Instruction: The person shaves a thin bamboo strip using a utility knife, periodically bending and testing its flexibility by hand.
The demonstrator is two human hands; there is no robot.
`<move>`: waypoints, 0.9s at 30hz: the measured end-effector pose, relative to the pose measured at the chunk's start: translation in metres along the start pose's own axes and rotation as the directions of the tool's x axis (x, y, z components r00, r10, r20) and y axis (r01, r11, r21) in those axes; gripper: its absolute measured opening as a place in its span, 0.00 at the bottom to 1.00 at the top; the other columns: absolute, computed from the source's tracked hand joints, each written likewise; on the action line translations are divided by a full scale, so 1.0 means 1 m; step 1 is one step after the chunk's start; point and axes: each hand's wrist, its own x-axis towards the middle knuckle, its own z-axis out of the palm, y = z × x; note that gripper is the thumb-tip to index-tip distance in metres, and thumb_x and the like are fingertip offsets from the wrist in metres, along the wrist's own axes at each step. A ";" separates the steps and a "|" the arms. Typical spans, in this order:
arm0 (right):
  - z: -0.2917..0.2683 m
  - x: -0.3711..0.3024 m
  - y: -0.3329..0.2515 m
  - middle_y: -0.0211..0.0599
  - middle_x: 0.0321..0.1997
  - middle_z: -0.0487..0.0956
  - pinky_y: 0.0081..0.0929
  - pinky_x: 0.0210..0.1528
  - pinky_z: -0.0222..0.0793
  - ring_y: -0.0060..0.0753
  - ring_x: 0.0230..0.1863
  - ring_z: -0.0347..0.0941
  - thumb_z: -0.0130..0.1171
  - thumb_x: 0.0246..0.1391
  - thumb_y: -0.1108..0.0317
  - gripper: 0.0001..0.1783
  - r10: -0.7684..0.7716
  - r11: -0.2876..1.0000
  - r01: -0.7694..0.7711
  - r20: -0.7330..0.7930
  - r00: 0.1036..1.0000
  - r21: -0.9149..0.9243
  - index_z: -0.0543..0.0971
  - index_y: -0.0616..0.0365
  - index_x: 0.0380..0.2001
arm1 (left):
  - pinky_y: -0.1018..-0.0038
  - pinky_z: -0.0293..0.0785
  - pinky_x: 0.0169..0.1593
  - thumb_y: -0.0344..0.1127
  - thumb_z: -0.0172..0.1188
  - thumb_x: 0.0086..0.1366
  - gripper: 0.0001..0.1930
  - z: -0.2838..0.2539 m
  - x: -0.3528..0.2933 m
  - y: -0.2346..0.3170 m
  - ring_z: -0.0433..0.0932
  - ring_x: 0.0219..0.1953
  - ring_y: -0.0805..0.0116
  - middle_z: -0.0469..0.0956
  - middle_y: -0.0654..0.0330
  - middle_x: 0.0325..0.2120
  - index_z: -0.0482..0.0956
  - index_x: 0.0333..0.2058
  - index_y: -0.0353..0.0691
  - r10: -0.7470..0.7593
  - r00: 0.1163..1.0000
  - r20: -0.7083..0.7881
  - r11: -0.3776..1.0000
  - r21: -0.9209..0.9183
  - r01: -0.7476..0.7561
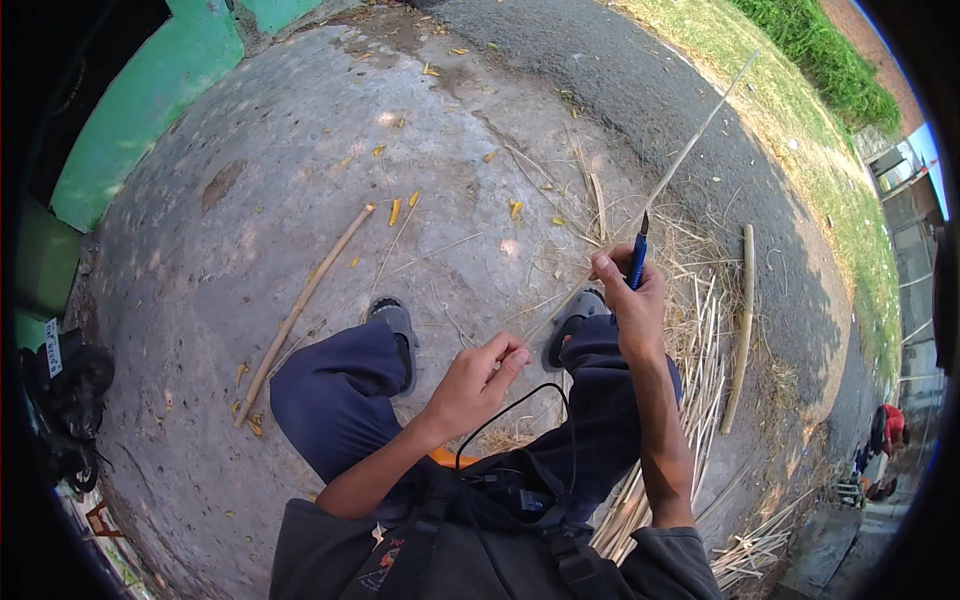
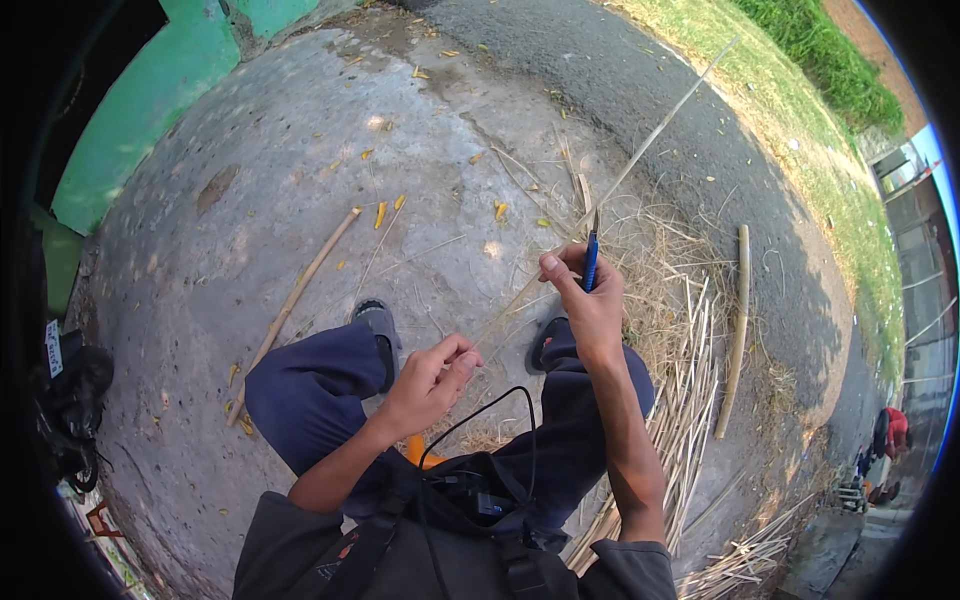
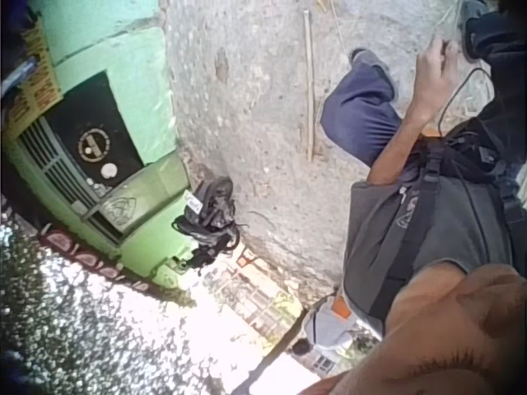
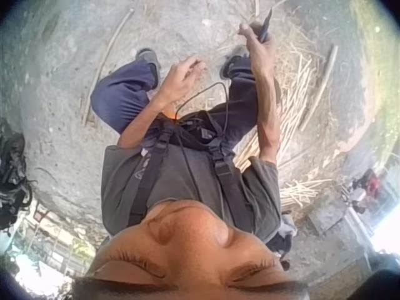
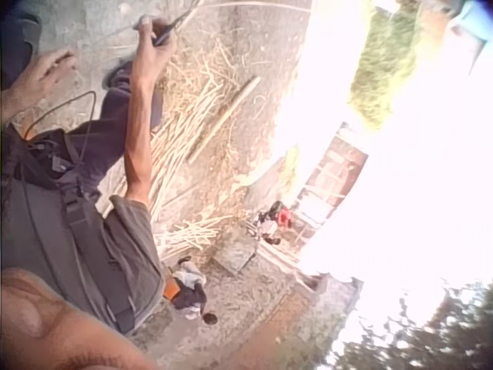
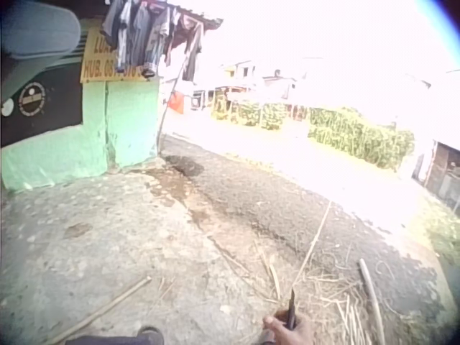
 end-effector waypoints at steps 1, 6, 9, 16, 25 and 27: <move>0.001 0.000 0.001 0.28 0.32 0.83 0.18 0.29 0.61 0.13 0.26 0.69 0.71 0.63 0.61 0.14 -0.027 1.000 0.027 -0.039 0.999 -0.009 0.83 0.62 0.37 | 0.78 0.62 0.23 0.37 0.51 0.81 0.11 -0.001 0.000 0.000 0.64 0.19 0.79 0.68 0.67 0.19 0.76 0.45 0.34 -0.001 1.000 0.006 1.000 -0.002 0.001; 0.008 -0.002 0.002 0.29 0.30 0.82 0.24 0.33 0.68 0.17 0.29 0.73 0.68 0.66 0.60 0.14 -0.188 0.978 0.182 -0.058 0.980 -0.100 0.83 0.62 0.41 | 0.79 0.61 0.24 0.40 0.48 0.83 0.16 -0.006 0.000 -0.002 0.62 0.18 0.81 0.66 0.68 0.18 0.78 0.44 0.33 -0.053 0.997 0.058 0.998 0.047 0.050; 0.005 -0.013 0.001 0.40 0.21 0.74 0.35 0.30 0.68 0.34 0.23 0.75 0.60 0.69 0.56 0.17 -0.252 0.836 0.330 0.226 0.941 -0.438 0.79 0.59 0.48 | 0.80 0.55 0.23 0.42 0.45 0.84 0.18 -0.010 0.001 0.000 0.57 0.18 0.82 0.61 0.71 0.18 0.77 0.41 0.34 -0.246 0.957 0.157 0.891 -0.352 0.286; 0.020 -0.025 0.015 0.47 0.21 0.77 0.45 0.25 0.67 0.55 0.23 0.76 0.65 0.64 0.51 0.19 -0.280 0.615 0.550 0.495 0.822 -0.565 0.75 0.56 0.36 | 0.81 0.52 0.22 0.43 0.43 0.85 0.17 -0.015 0.002 0.006 0.53 0.17 0.85 0.57 0.74 0.18 0.72 0.38 0.38 -0.215 0.958 0.189 0.815 -0.505 0.283; 0.024 -0.025 0.012 0.42 0.18 0.73 0.44 0.23 0.65 0.52 0.21 0.76 0.65 0.63 0.48 0.22 -0.315 0.572 0.635 0.576 0.755 -0.519 0.72 0.54 0.32 | 0.78 0.54 0.23 0.40 0.46 0.84 0.17 -0.010 0.001 0.011 0.57 0.17 0.83 0.61 0.70 0.17 0.71 0.35 0.37 -0.085 0.996 -0.026 0.984 -0.160 0.080; 0.024 -0.024 0.014 0.42 0.17 0.72 0.44 0.23 0.64 0.53 0.20 0.75 0.65 0.64 0.48 0.22 -0.319 0.542 0.633 0.562 0.763 -0.552 0.72 0.55 0.32 | 0.75 0.56 0.24 0.39 0.47 0.82 0.17 -0.009 0.001 0.012 0.61 0.18 0.81 0.64 0.67 0.16 0.70 0.33 0.36 -0.016 0.995 -0.099 1.000 -0.029 0.014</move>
